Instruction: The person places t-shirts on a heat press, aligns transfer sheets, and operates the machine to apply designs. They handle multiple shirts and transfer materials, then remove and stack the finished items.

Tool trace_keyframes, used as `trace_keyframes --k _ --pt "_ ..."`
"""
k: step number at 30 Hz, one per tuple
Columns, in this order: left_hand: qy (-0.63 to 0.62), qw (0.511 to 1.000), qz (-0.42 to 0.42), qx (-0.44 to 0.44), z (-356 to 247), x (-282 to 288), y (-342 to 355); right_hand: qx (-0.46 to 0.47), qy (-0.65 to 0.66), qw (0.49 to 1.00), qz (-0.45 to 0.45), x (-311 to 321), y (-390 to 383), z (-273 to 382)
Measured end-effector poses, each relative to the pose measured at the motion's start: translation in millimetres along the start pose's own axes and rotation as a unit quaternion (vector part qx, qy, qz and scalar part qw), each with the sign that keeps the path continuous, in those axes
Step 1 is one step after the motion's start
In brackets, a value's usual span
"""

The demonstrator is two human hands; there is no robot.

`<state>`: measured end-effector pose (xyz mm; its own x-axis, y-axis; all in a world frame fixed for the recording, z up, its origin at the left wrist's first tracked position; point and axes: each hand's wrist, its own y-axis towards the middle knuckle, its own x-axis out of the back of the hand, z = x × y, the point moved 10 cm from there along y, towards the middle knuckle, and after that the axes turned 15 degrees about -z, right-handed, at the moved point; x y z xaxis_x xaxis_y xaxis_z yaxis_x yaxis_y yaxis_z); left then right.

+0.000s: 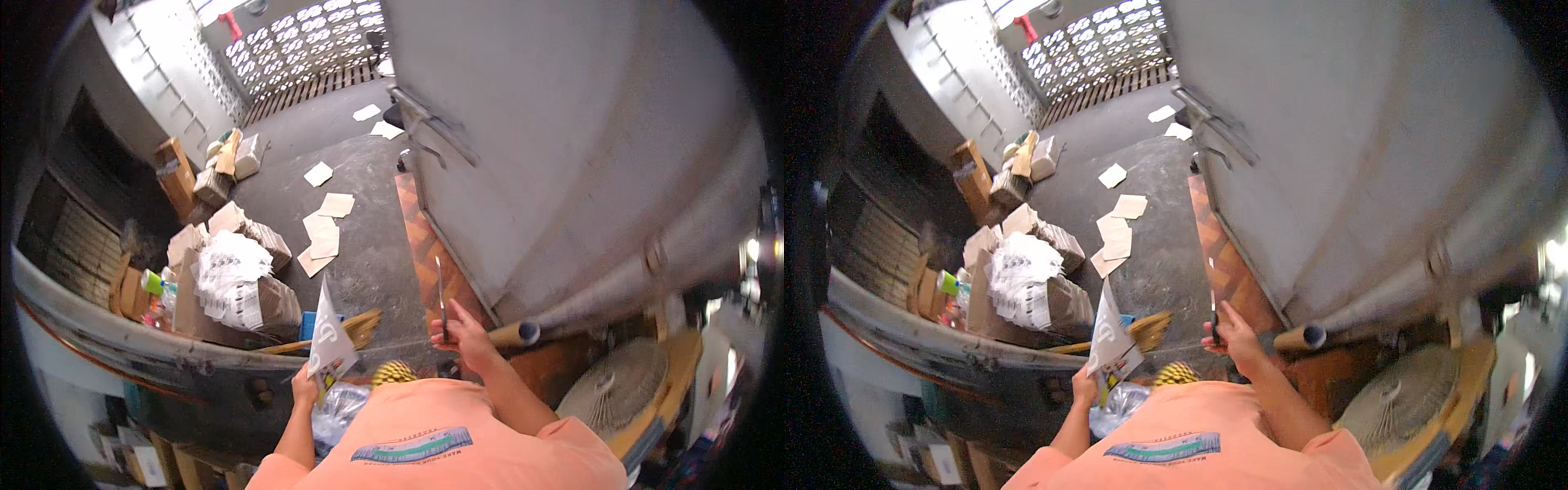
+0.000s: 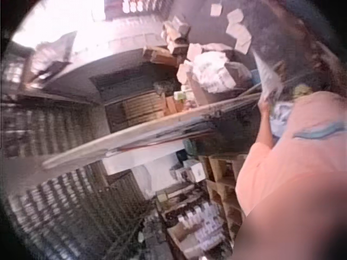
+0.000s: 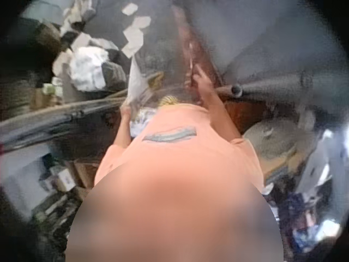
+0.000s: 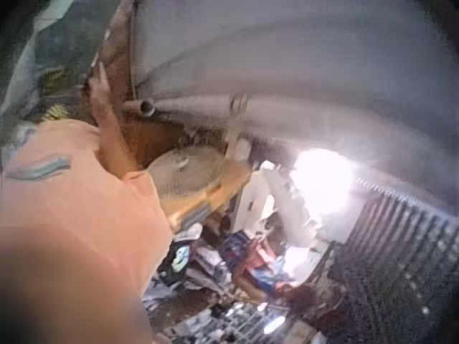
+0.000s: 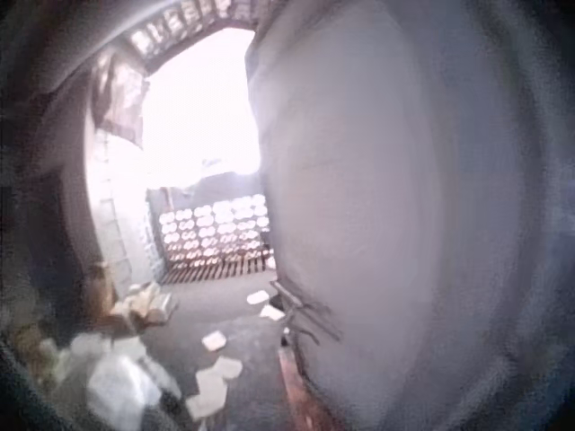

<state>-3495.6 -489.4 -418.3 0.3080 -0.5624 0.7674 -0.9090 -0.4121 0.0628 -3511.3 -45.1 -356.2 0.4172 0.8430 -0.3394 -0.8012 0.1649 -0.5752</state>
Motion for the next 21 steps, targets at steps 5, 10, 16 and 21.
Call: trace_keyframes --k 5,10,16,21 --pt "0.093 0.988 0.089 0.090 75.7 -113.4 71.2 0.019 -0.041 0.994 0.097 -98.0 181.4 68.3" --pt "0.192 0.955 0.221 0.054 144.3 -230.7 217.8 0.089 -0.161 0.973 0.141 -207.0 350.3 105.5" --pt "0.190 0.950 0.241 -0.056 26.4 -327.3 533.5 -0.064 -0.105 0.992 0.040 -292.9 530.4 129.7" --pt "0.117 0.965 0.234 0.018 -93.5 -348.3 783.5 -0.008 -0.072 0.997 -0.027 -374.8 685.1 212.2"
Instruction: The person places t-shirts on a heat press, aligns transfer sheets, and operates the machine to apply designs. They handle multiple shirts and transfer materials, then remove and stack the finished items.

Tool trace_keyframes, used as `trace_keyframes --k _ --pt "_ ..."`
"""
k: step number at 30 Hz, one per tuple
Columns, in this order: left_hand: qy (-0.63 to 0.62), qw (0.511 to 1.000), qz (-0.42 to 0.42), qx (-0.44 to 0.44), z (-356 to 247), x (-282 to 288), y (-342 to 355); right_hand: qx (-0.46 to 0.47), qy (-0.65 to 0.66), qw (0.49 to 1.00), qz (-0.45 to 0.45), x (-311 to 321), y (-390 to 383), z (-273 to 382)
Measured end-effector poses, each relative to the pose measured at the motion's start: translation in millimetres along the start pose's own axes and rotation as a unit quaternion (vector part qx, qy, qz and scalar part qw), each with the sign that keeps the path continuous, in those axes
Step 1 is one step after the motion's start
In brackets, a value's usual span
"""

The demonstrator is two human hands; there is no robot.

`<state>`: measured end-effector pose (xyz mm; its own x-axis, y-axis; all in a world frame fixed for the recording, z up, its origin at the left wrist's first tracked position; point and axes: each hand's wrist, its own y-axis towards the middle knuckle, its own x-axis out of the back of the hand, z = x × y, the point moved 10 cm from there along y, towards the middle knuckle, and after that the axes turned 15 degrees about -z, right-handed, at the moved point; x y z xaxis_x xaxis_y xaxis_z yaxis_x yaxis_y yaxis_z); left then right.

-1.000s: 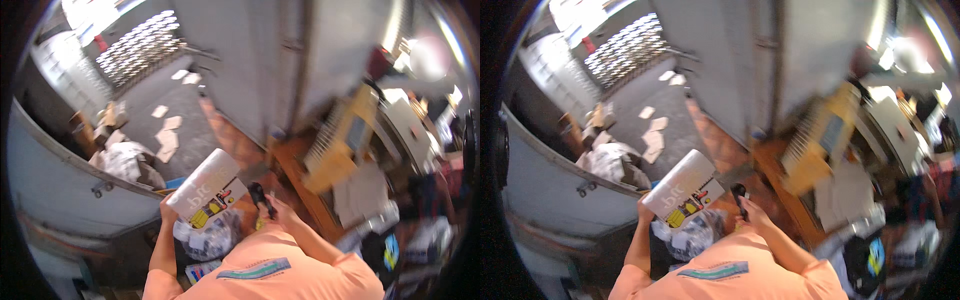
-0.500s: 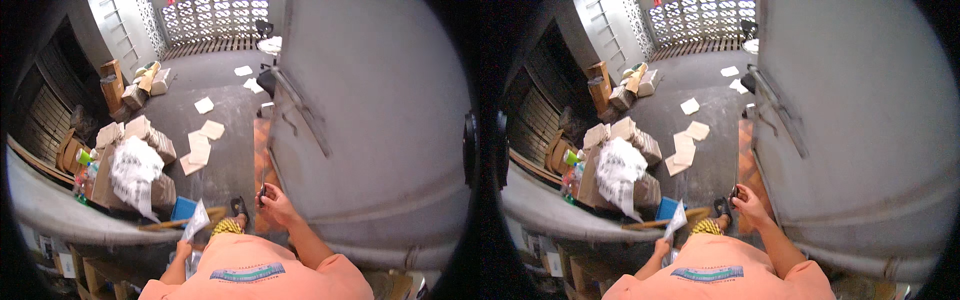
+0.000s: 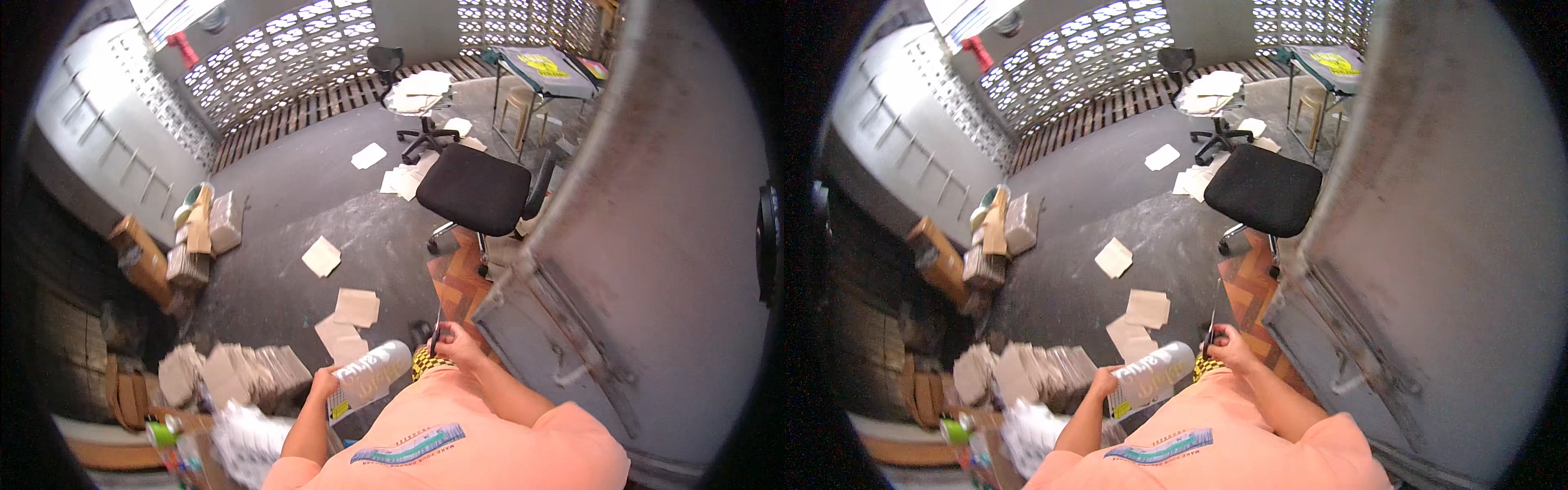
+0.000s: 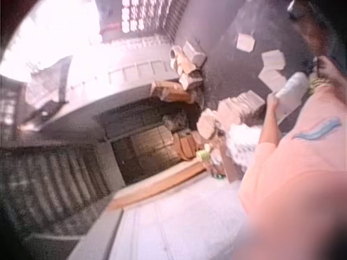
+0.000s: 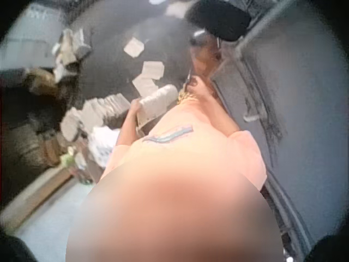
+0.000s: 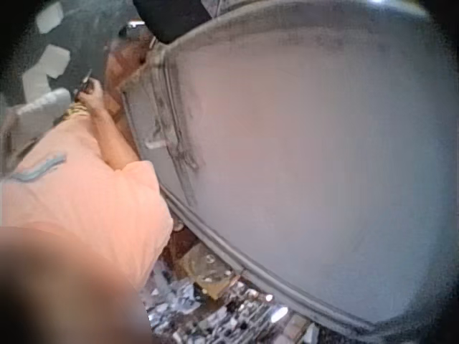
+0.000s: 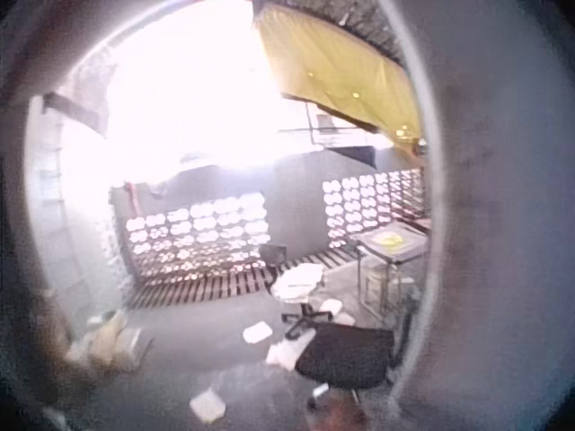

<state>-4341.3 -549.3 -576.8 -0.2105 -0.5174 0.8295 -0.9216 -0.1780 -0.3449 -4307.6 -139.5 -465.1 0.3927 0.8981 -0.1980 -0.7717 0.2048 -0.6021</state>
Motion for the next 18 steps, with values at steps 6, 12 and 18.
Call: trace_keyframes --k 6,12,18 --pt "-0.038 0.993 -0.105 -0.031 -84.5 73.4 240.2 0.124 0.114 0.985 -0.045 -57.3 254.1 137.0" --pt "0.001 0.993 -0.075 0.091 -86.3 120.0 391.5 0.182 -0.077 0.964 -0.178 -98.4 423.3 288.5" --pt "0.142 0.982 0.049 0.113 -90.1 73.1 604.9 0.135 -0.352 0.889 -0.259 -60.1 568.5 341.3"
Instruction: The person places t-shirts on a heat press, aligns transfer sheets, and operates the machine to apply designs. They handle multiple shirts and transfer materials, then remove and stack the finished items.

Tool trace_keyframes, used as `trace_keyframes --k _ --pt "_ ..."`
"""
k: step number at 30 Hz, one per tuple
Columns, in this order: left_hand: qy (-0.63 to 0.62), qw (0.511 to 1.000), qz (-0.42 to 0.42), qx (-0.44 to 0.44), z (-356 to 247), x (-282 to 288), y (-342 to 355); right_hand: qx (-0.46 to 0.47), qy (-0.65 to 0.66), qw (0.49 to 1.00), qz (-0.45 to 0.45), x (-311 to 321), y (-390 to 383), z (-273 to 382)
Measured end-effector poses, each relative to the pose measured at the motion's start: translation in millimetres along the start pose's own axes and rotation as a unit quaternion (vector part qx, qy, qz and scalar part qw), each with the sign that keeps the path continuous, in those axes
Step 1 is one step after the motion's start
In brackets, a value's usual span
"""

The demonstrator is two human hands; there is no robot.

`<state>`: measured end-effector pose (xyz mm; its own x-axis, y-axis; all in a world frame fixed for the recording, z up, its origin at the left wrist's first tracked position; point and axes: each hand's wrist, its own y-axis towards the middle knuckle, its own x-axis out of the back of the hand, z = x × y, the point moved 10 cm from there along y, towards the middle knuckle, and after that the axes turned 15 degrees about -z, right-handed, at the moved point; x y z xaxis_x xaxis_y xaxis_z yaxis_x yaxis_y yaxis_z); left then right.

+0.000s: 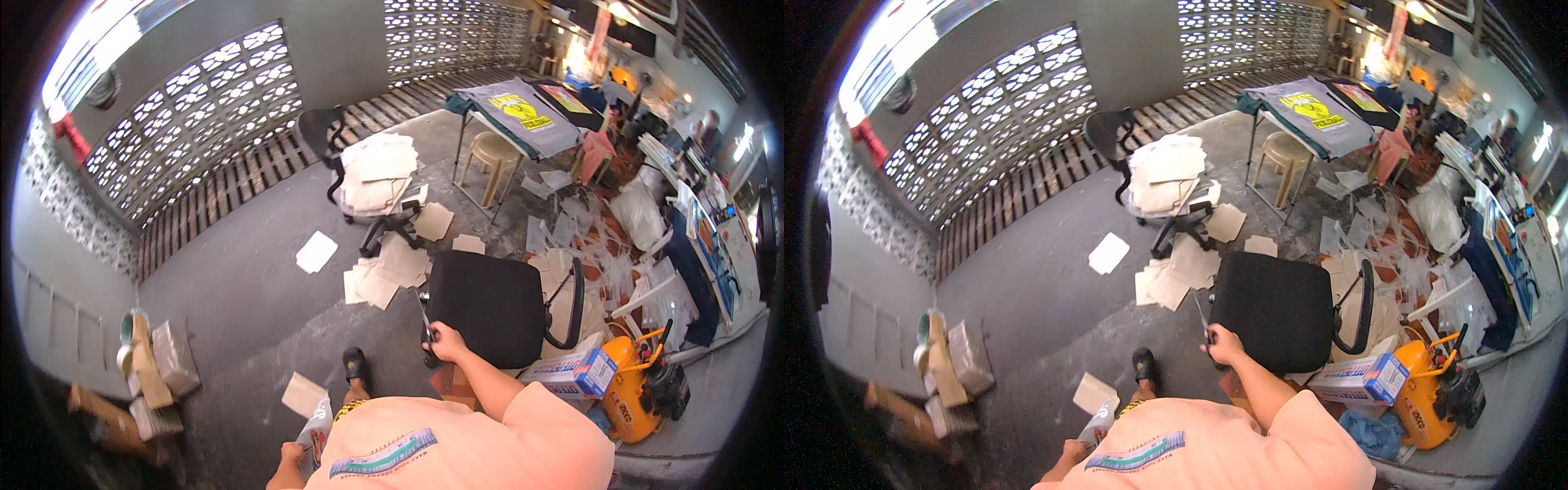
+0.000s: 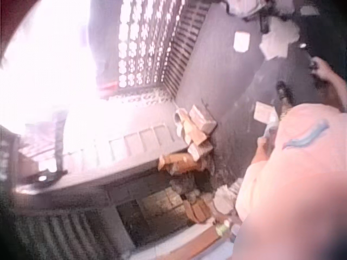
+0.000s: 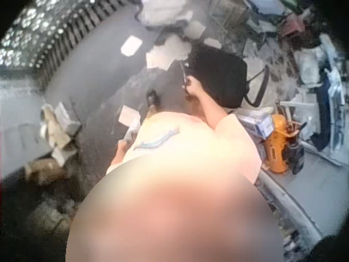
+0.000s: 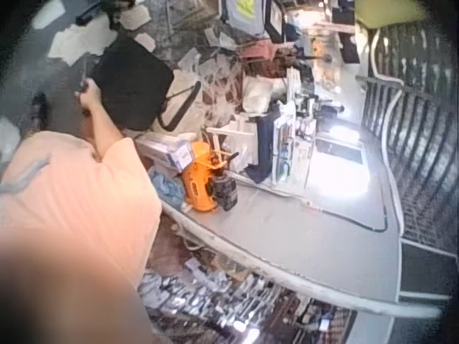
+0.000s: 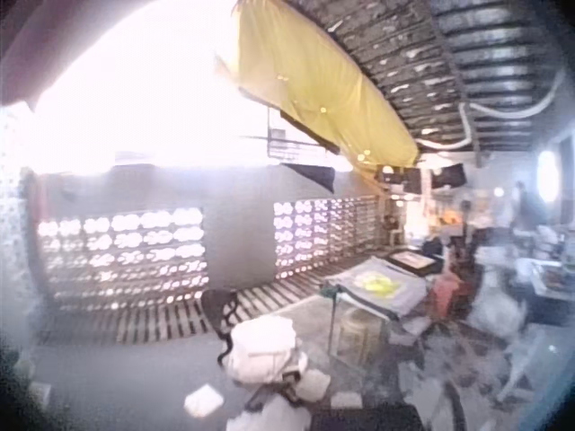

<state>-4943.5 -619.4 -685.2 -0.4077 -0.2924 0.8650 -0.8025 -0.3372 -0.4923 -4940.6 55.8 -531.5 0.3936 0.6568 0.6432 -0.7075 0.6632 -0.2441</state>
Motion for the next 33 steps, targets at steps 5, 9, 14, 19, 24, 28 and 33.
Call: trace_keyframes --k 5,9,14,19,24,28,33 --pt "0.112 0.979 -0.009 -0.170 -285.3 62.2 116.3 -0.273 -0.205 0.935 -0.101 0.6 11.5 -202.5" --pt "0.143 0.916 0.005 -0.374 -499.6 133.4 157.6 -0.400 -0.044 0.904 -0.146 48.3 10.1 -101.7" --pt "0.208 0.739 0.155 -0.622 -842.3 119.6 111.4 -0.504 0.018 0.804 -0.314 37.6 49.6 -153.4" --pt "0.137 0.600 0.341 -0.710 -1094.4 162.0 -73.9 -0.426 0.048 0.858 -0.285 42.1 167.1 -190.6" --pt "0.142 0.502 0.534 -0.665 -1210.5 170.6 -232.0 -0.340 0.153 0.840 -0.395 224.7 307.4 -66.8" --pt "0.210 0.422 0.599 -0.647 -1283.0 117.7 -323.2 -0.321 0.155 0.777 -0.518 303.3 346.9 -109.5" --pt "0.224 0.344 0.530 -0.742 -1420.6 74.7 -432.2 -0.322 0.247 0.699 -0.588 395.8 378.0 -178.8"
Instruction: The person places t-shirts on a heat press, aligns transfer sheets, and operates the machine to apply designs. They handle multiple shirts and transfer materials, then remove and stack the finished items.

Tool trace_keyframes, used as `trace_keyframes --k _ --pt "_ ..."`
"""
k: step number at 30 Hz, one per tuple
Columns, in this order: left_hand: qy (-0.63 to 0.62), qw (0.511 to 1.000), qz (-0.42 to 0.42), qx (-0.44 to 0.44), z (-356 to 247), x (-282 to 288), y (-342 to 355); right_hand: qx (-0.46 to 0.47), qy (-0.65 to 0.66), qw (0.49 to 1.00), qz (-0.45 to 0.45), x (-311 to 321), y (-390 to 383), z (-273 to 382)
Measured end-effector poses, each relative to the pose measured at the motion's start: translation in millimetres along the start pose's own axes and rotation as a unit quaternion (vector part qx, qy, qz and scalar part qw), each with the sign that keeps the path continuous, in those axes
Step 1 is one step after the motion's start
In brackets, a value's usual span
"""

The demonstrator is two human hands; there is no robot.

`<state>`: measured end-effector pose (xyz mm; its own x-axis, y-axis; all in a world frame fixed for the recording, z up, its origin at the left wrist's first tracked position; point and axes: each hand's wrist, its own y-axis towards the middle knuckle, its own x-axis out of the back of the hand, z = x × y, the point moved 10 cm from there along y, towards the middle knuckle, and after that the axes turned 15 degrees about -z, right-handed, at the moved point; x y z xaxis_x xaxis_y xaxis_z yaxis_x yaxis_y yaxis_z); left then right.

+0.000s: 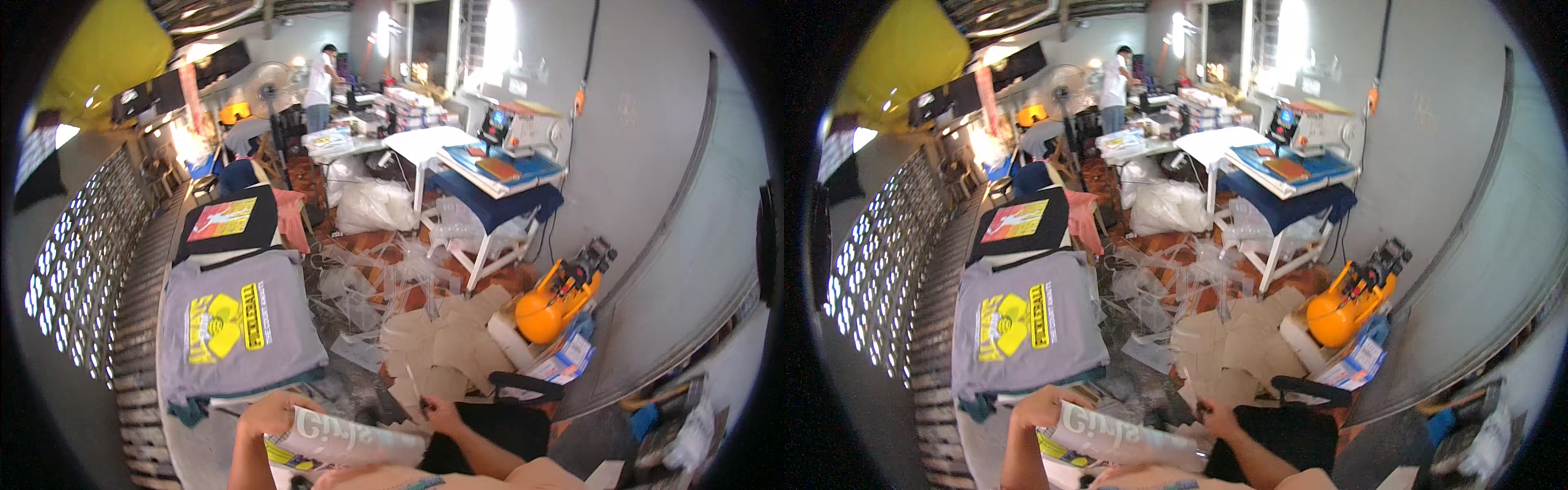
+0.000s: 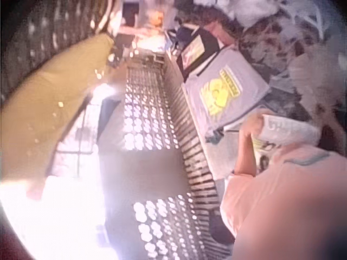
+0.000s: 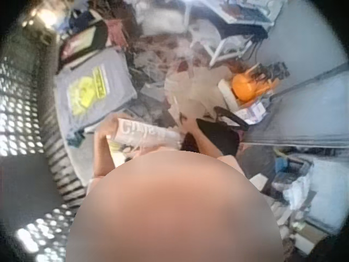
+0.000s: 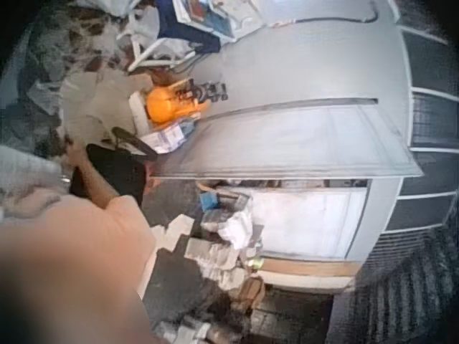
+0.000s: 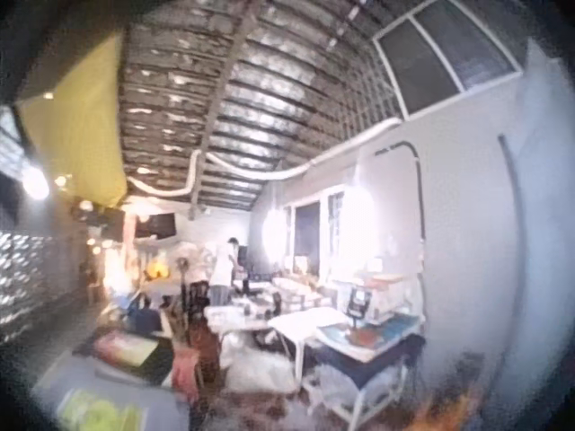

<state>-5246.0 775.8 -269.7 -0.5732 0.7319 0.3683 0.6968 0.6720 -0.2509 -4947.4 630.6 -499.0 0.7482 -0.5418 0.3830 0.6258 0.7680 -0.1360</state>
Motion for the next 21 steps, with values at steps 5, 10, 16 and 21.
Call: trace_keyframes --k 5,10,16,21 --pt "0.000 1.000 0.015 -0.022 -64.4 89.3 151.9 0.036 -0.097 0.984 -0.145 16.8 110.1 12.7" --pt "0.025 0.994 0.090 -0.064 -111.7 109.4 310.3 0.062 -0.178 0.965 -0.184 83.9 235.5 137.3" --pt "0.073 0.986 -0.028 -0.150 -133.7 144.1 510.1 0.335 -0.276 0.778 -0.454 285.5 361.6 387.5" --pt "0.160 0.971 -0.127 -0.122 -127.9 204.1 650.6 0.247 -0.295 0.725 -0.572 417.7 534.0 489.0"
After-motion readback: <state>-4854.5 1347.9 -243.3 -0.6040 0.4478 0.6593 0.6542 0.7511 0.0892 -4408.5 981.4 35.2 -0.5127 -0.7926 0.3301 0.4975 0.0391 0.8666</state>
